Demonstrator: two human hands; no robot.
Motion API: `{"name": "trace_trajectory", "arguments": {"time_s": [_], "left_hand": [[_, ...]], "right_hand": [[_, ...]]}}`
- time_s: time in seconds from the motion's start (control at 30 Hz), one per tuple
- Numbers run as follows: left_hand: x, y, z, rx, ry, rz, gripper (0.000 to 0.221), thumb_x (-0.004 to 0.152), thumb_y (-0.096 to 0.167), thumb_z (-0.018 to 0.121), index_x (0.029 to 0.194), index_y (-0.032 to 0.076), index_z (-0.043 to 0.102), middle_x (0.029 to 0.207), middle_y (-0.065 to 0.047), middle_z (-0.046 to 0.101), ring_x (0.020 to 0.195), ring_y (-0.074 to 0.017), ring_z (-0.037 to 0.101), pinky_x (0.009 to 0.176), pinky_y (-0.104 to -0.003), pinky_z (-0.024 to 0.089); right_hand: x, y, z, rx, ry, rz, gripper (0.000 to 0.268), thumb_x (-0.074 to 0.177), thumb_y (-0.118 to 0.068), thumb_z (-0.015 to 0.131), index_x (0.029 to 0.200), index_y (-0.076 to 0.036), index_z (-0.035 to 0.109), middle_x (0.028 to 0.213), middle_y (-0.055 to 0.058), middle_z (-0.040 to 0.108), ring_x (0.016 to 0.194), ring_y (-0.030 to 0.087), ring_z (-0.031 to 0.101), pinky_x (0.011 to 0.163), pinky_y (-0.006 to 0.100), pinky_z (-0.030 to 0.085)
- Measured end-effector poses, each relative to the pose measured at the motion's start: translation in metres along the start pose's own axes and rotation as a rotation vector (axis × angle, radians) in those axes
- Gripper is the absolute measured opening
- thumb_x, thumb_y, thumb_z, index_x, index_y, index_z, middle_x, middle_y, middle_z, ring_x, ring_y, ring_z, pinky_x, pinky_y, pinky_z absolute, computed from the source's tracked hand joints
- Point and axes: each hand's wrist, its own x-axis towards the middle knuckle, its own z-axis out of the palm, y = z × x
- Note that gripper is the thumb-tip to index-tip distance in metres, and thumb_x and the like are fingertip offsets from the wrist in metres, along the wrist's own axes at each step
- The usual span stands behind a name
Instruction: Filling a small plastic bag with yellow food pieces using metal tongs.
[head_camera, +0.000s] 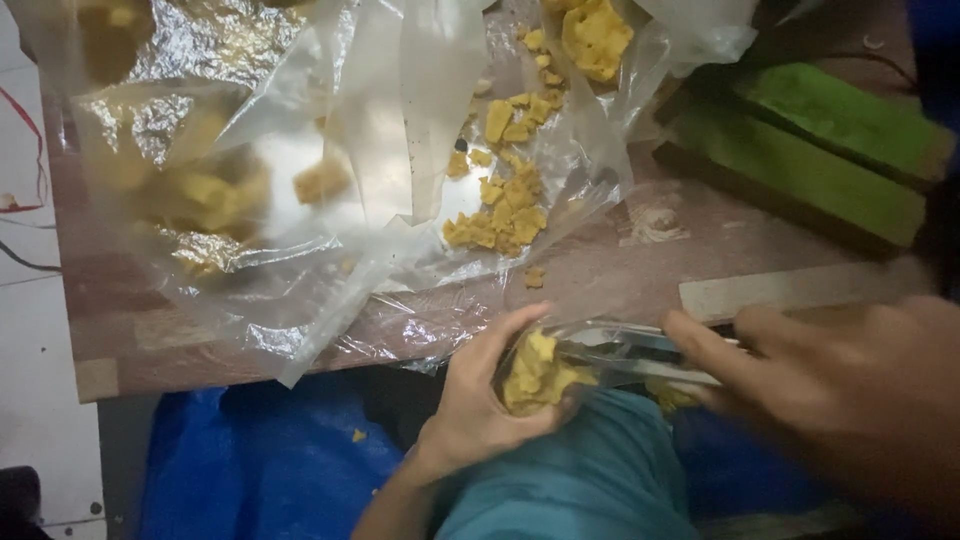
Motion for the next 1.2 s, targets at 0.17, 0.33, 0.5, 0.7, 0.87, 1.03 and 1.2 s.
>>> {"name": "trace_trajectory", "arguments": {"time_s": [0.17, 0.33, 0.5, 0.7, 0.87, 1.03, 1.2], "left_hand": [[-0.004, -0.01, 0.006, 0.025, -0.036, 0.063, 0.07, 0.076, 0.011, 0.083, 0.138, 0.002, 0.052, 0.124, -0.015, 0.065, 0.103, -0.0255, 0.069, 0.092, -0.033, 0.055], [-0.01, -0.036, -0.007, -0.214, 0.019, -0.058, 0.064, 0.083, 0.013, 0.076, 0.141, 0.004, 0.052, 0.114, -0.013, 0.069, 0.088, -0.0221, 0.073, 0.079, -0.035, 0.067], [-0.023, -0.089, -0.034, -0.324, 0.113, -0.145, 0.069, 0.075, 0.006, 0.074, 0.14, 0.0, 0.052, 0.118, -0.015, 0.072, 0.097, -0.0239, 0.074, 0.09, -0.035, 0.063], [-0.002, -0.079, -0.043, -0.094, 0.057, -0.074, 0.077, 0.072, 0.017, 0.077, 0.143, 0.006, 0.052, 0.126, -0.012, 0.069, 0.111, -0.0251, 0.068, 0.105, -0.038, 0.053], [-0.004, -0.074, -0.046, -0.344, -0.024, -0.181, 0.088, 0.068, -0.001, 0.081, 0.148, 0.001, 0.045, 0.127, -0.015, 0.069, 0.108, -0.0215, 0.068, 0.099, -0.032, 0.055], [-0.002, -0.073, -0.045, -0.396, -0.018, -0.159, 0.075, 0.07, 0.009, 0.083, 0.138, 0.0, 0.052, 0.125, -0.014, 0.068, 0.11, -0.0225, 0.067, 0.103, -0.036, 0.054], [0.003, -0.069, -0.047, -0.283, -0.014, -0.129, 0.072, 0.07, 0.009, 0.083, 0.136, 0.002, 0.056, 0.12, -0.011, 0.068, 0.105, -0.0209, 0.068, 0.1, -0.034, 0.055]], "right_hand": [[0.004, -0.001, -0.001, 0.09, -0.168, 0.057, 0.058, 0.084, -0.066, 0.057, 0.136, -0.042, 0.051, 0.081, -0.009, 0.074, 0.024, 0.015, 0.068, 0.027, 0.029, 0.049], [-0.01, 0.026, 0.018, 0.664, 0.25, 0.214, 0.099, 0.054, -0.038, 0.086, 0.145, -0.011, 0.055, 0.086, 0.008, 0.073, 0.063, 0.025, 0.069, 0.063, 0.041, 0.057], [0.064, 0.035, -0.023, 0.696, 0.322, 0.217, 0.077, 0.067, -0.011, 0.083, 0.14, 0.0, 0.057, 0.108, 0.015, 0.074, 0.076, 0.026, 0.074, 0.065, 0.037, 0.059], [0.196, 0.012, 0.025, 0.446, 0.385, 0.465, 0.053, 0.097, -0.034, 0.079, 0.131, 0.003, 0.06, 0.083, 0.015, 0.069, 0.049, 0.025, 0.063, 0.041, 0.036, 0.053], [0.301, 0.01, 0.06, 0.47, 0.67, 0.482, 0.054, 0.096, -0.015, 0.083, 0.129, 0.008, 0.046, 0.08, 0.017, 0.067, 0.057, 0.031, 0.067, 0.045, 0.04, 0.057], [0.286, 0.012, 0.045, 0.602, 0.755, 0.429, 0.031, 0.101, -0.014, 0.074, 0.114, 0.011, 0.062, 0.073, 0.021, 0.07, 0.049, 0.036, 0.066, 0.04, 0.047, 0.051], [0.187, 0.014, 0.031, 0.686, 0.579, 0.35, 0.034, 0.105, -0.018, 0.073, 0.127, 0.008, 0.072, 0.078, 0.018, 0.073, 0.043, 0.022, 0.055, 0.038, 0.032, 0.042]]}}
